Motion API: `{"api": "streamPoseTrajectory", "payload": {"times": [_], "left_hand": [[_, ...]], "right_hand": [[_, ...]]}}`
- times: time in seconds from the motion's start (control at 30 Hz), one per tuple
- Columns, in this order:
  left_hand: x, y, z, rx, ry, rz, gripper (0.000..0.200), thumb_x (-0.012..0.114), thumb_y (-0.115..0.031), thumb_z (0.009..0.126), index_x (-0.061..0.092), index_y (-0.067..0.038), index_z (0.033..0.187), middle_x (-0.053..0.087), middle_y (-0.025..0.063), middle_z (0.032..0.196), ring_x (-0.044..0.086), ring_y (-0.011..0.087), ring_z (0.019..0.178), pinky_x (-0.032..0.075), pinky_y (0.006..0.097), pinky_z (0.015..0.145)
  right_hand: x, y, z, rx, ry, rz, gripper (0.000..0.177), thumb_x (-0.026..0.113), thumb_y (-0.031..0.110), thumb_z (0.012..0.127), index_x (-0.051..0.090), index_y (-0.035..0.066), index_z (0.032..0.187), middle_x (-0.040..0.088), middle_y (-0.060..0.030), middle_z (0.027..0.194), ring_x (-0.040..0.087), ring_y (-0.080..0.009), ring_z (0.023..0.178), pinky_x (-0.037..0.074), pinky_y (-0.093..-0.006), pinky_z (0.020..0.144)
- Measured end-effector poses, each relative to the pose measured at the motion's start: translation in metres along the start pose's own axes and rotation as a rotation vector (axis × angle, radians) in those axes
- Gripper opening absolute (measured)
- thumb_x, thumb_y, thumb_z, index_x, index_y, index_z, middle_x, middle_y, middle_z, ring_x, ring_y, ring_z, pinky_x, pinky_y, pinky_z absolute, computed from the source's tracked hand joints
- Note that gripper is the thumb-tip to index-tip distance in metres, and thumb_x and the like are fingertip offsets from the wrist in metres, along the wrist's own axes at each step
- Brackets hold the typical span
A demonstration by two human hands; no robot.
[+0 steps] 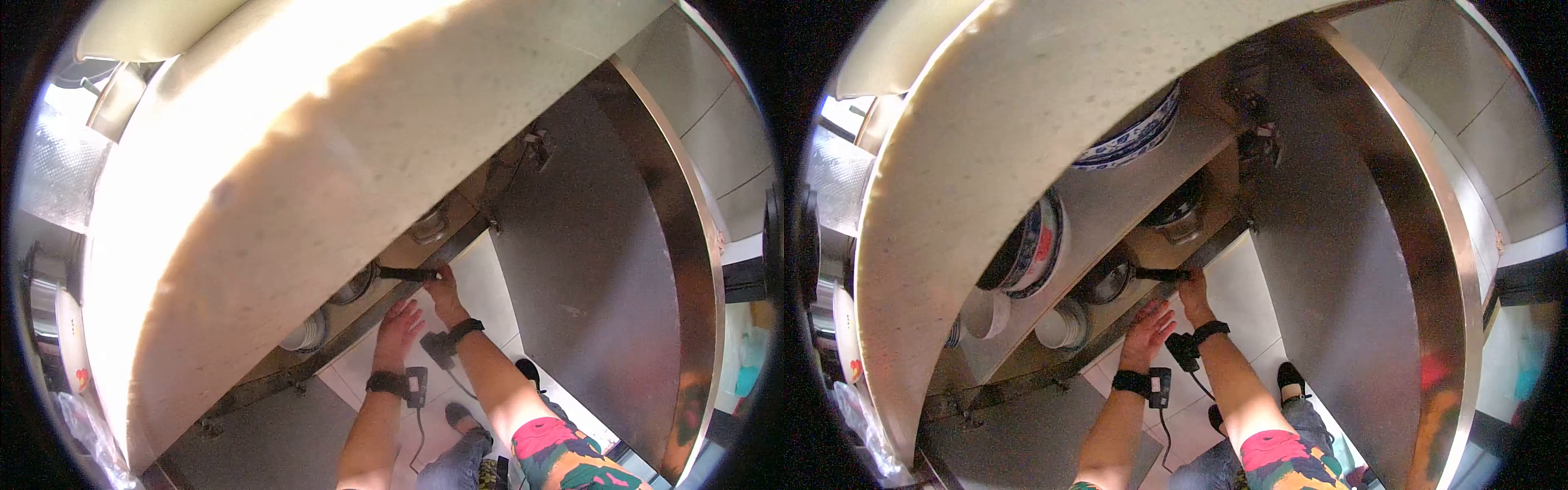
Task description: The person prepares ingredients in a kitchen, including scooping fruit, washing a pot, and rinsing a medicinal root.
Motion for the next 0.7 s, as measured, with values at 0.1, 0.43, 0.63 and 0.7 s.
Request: {"api": "streamPoseTrajectory", "payload": {"times": [0.1, 0.43, 0.63, 0.7], "left_hand": [[0.009, 0.007, -0.045, 0.018, -0.173, 0.086, 0.034, 0.059, -0.008, 0.077, 0.046, -0.007, 0.109, 0.055, 0.0108, 0.103, 0.054, 0.0242, 0.092, 0.046, 0.0359, 0.079], [0.007, -0.006, -0.253, 0.476, -0.717, 0.811, 0.03, 0.055, -0.012, 0.076, 0.053, -0.001, 0.104, 0.058, 0.0059, 0.084, 0.056, 0.0146, 0.07, 0.046, 0.0279, 0.064], [0.123, -0.11, -0.434, 1.14, -1.174, 1.435, 0.032, 0.054, -0.004, 0.075, 0.05, 0.002, 0.105, 0.052, 0.0134, 0.096, 0.052, 0.0205, 0.083, 0.043, 0.0334, 0.073], [0.129, -0.127, -0.478, 1.198, -1.504, 1.683, 0.03, 0.054, -0.008, 0.076, 0.049, 0.001, 0.104, 0.052, 0.0135, 0.091, 0.052, 0.0222, 0.079, 0.044, 0.0333, 0.069]], "right_hand": [[-0.006, 0.021, -0.039, -0.011, -0.115, -0.144, 0.048, 0.05, 0.001, 0.075, 0.037, 0.0, 0.121, 0.05, -0.0106, 0.103, 0.051, -0.0158, 0.083, 0.044, -0.0259, 0.067], [-0.098, 0.142, -0.264, 0.159, 0.317, -1.091, 0.028, 0.057, 0.019, 0.076, 0.058, 0.004, 0.099, 0.061, -0.0137, 0.091, 0.058, -0.0213, 0.087, 0.045, -0.031, 0.075], [-0.177, 0.281, -0.334, 0.31, 0.463, -1.459, 0.026, 0.053, 0.019, 0.075, 0.06, 0.005, 0.096, 0.061, -0.0154, 0.086, 0.058, -0.0272, 0.086, 0.046, -0.0332, 0.074], [-0.202, 0.319, -0.336, 0.362, 0.382, -1.545, 0.026, 0.052, 0.018, 0.076, 0.059, 0.005, 0.098, 0.061, -0.0157, 0.083, 0.058, -0.0277, 0.085, 0.046, -0.033, 0.074]]}}
Point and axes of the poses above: each hand's wrist, its own z-axis towards the middle knuckle, its own x-axis out of the palm, y = z × x, the point moved 2 cm from there along z, towards the middle knuckle
